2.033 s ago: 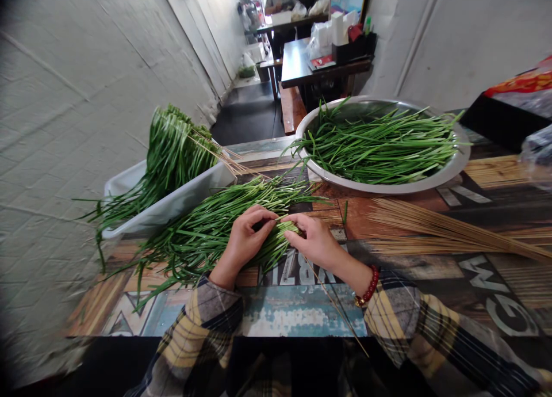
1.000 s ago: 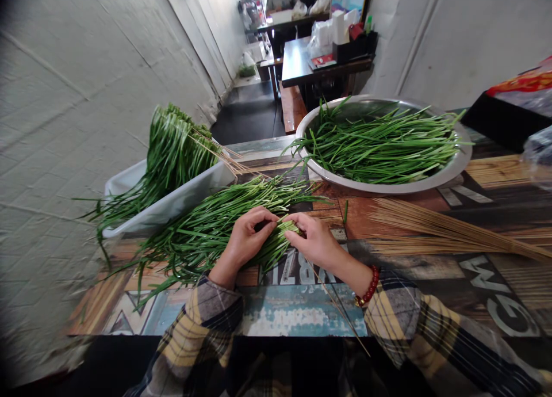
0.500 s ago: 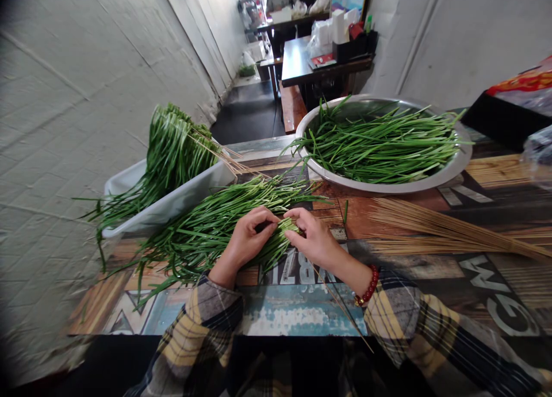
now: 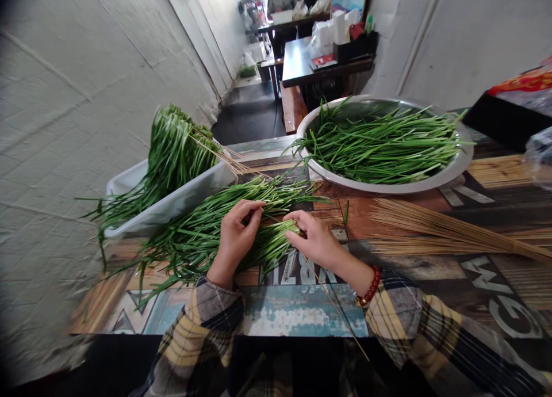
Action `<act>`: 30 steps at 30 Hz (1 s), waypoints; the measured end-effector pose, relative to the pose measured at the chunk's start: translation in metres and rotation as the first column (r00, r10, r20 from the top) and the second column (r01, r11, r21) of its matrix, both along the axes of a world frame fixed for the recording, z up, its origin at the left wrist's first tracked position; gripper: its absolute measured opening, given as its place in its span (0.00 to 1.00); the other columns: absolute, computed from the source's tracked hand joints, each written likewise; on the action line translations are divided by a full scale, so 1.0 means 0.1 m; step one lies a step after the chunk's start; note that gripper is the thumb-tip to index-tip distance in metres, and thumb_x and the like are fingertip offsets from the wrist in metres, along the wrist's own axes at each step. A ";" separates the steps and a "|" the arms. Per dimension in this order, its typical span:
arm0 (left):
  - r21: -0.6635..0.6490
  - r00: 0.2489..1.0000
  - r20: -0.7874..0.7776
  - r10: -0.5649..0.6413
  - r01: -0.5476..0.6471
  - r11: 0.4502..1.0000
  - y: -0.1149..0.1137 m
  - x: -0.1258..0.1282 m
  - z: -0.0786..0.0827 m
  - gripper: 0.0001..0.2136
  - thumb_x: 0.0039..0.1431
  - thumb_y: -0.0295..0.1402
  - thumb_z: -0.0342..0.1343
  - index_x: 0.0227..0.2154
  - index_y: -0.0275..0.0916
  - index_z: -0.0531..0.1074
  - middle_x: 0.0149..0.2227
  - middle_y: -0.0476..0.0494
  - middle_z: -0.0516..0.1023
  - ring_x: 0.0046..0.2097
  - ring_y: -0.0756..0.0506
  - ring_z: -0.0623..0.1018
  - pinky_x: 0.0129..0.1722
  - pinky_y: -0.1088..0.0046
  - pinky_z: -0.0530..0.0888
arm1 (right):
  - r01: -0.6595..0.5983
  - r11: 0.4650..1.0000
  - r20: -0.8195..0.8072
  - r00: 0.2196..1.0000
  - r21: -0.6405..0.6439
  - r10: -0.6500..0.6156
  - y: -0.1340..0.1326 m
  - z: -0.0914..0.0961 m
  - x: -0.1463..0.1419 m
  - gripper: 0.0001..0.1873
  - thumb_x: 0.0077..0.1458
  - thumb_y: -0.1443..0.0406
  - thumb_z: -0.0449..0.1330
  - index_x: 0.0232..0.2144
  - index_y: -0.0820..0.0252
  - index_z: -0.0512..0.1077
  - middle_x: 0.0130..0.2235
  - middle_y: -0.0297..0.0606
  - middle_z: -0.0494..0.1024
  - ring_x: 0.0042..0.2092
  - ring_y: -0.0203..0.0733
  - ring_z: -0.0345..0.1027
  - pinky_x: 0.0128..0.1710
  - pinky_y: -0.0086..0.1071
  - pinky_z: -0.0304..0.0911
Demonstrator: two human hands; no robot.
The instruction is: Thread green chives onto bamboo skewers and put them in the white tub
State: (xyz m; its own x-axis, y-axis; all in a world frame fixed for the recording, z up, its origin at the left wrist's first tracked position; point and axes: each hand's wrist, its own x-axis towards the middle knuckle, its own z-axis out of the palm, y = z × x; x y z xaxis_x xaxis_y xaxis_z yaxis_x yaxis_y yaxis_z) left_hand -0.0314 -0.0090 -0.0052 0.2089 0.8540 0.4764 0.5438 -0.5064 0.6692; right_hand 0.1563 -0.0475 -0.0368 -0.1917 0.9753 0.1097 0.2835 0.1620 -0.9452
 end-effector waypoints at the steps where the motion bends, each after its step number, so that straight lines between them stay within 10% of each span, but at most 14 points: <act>1: 0.020 0.999 -0.010 0.036 -0.036 0.999 0.01 -0.02 -0.01 0.08 0.61 0.26 0.52 0.37 0.38 0.76 0.33 0.45 0.76 0.36 0.48 0.74 0.36 0.72 0.70 | -0.005 1.000 -0.001 1.000 -0.004 0.005 0.00 0.00 0.00 0.15 0.53 0.66 0.57 0.44 0.62 0.69 0.24 0.27 0.62 0.24 0.33 0.55 0.24 0.27 0.51; 17: 0.073 0.788 -0.616 0.027 0.023 0.997 0.02 -0.01 -0.07 0.07 0.57 0.25 0.55 0.35 0.40 0.77 0.37 0.42 0.73 0.40 0.43 0.69 0.38 0.66 0.66 | -0.035 0.994 0.154 0.988 0.103 0.019 -0.02 0.02 0.00 0.13 0.52 0.67 0.57 0.42 0.61 0.70 0.22 0.25 0.54 0.24 0.33 0.50 0.26 0.28 0.47; 30: 0.034 0.962 -0.270 -0.036 0.047 0.998 0.01 0.03 -0.04 0.03 0.57 0.29 0.58 0.28 0.40 0.75 0.32 0.47 0.76 0.38 0.45 0.70 0.40 0.67 0.66 | 0.000 0.998 0.056 0.998 0.062 -0.003 -0.04 0.01 0.00 0.14 0.53 0.66 0.58 0.44 0.59 0.71 0.25 0.29 0.69 0.27 0.34 0.61 0.27 0.27 0.56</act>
